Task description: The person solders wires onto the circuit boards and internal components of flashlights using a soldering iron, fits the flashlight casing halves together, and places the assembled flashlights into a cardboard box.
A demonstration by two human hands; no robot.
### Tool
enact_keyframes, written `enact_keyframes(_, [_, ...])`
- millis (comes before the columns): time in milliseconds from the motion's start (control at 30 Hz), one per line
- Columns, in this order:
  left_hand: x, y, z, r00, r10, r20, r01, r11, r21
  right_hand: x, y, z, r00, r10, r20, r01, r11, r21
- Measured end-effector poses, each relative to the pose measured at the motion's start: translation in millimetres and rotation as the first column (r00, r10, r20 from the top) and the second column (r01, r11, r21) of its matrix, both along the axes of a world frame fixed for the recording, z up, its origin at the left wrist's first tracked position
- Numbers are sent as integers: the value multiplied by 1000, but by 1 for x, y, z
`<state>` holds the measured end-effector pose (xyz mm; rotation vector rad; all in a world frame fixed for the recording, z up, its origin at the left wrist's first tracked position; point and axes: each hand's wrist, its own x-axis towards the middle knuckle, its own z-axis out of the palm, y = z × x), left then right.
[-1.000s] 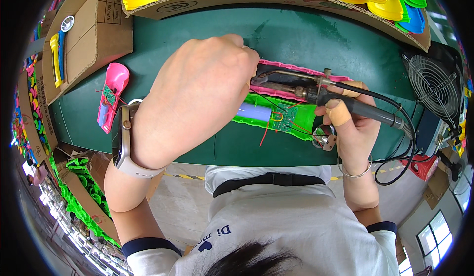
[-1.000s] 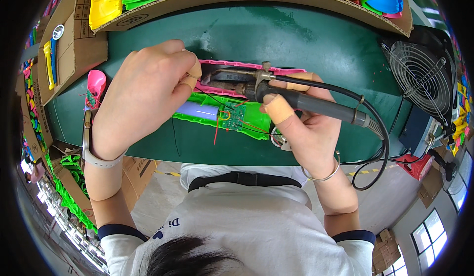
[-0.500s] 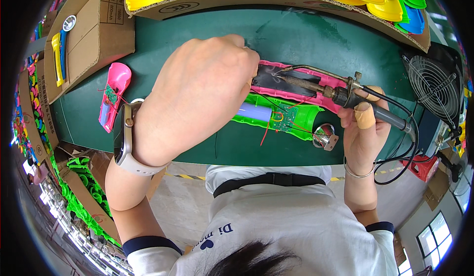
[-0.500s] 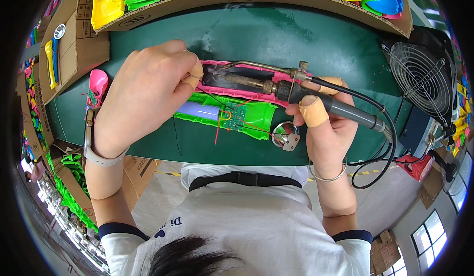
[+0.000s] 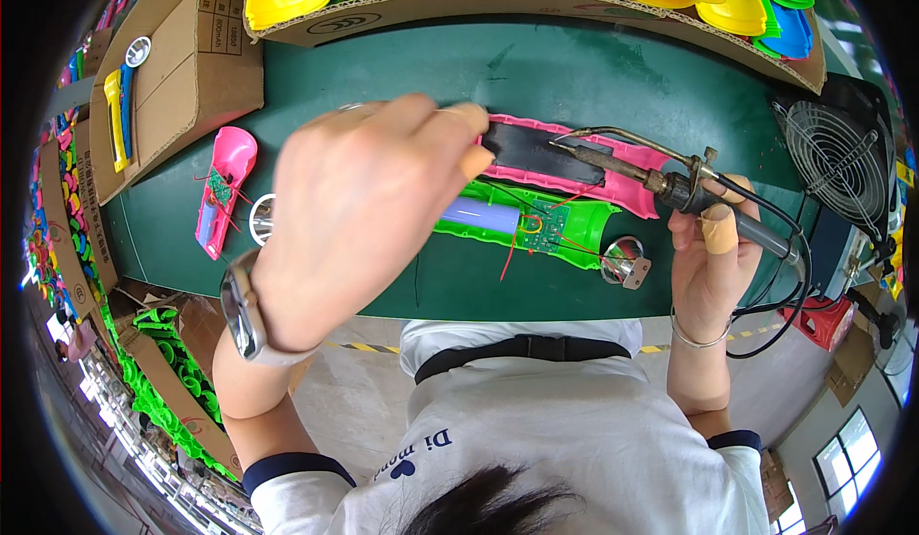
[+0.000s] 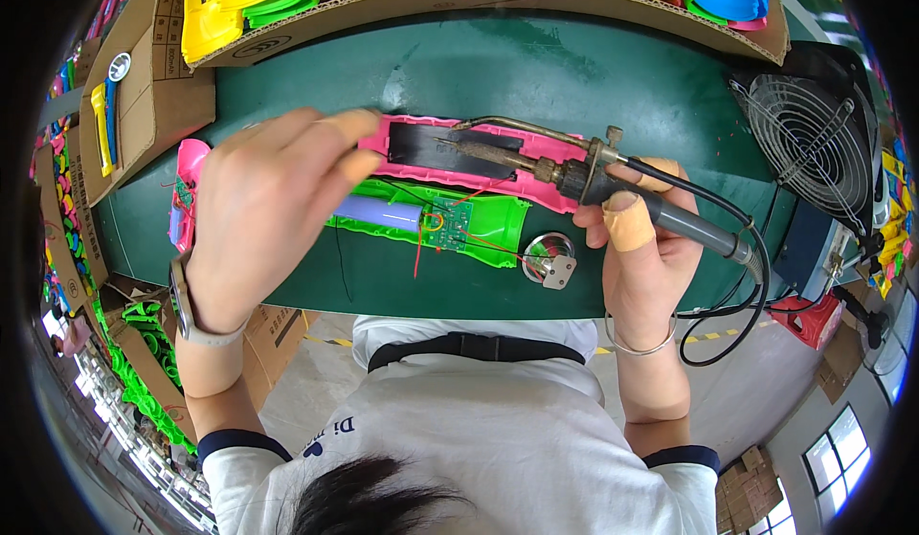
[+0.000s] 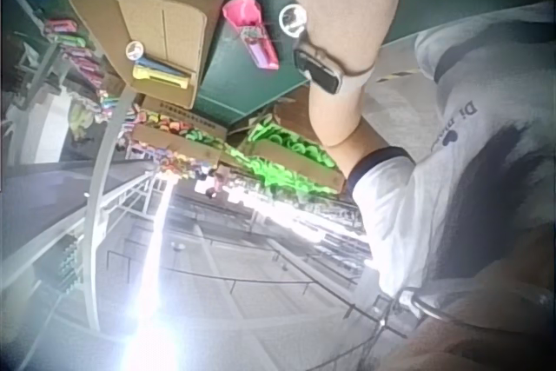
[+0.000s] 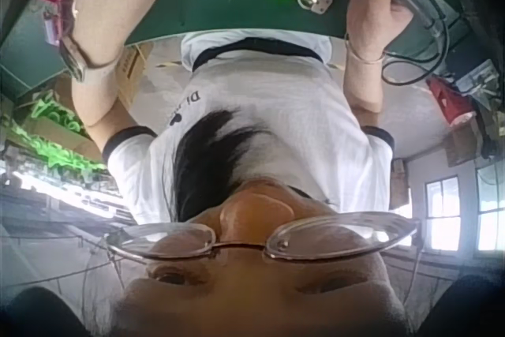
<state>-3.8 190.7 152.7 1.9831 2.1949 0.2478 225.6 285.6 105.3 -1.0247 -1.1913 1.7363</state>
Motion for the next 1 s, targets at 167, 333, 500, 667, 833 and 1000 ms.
enact_keyframes(167, [0, -40, -17, 906, -421, -48, 411, 843, 347, 13, 0, -1, 999, -41, -1, 41, 997, 68])
enact_keyframes(333, [15, -35, -42, 943, -322, -81, 330, 879, 344, 19, -1, -3, 998, -26, -57, 31, 995, 90])
enact_keyframes(500, [25, -28, -55, 949, -293, -118, 308, 777, 548, 25, -10, -2, 995, -83, -63, 88, 992, 90])
enact_keyframes(667, [32, -20, -55, 949, -299, 102, 209, 836, 508, 34, -20, -9, 998, -55, -41, 58, 995, 78])
enact_keyframes(833, [53, -14, -58, 934, -56, 353, -143, 847, 512, 29, -30, -11, 984, -128, -125, 128, 992, -8])
enact_keyframes(1000, [65, -9, -41, 932, 132, 338, -247, 912, 327, 23, -36, -9, 985, -143, -97, 145, 989, 12])
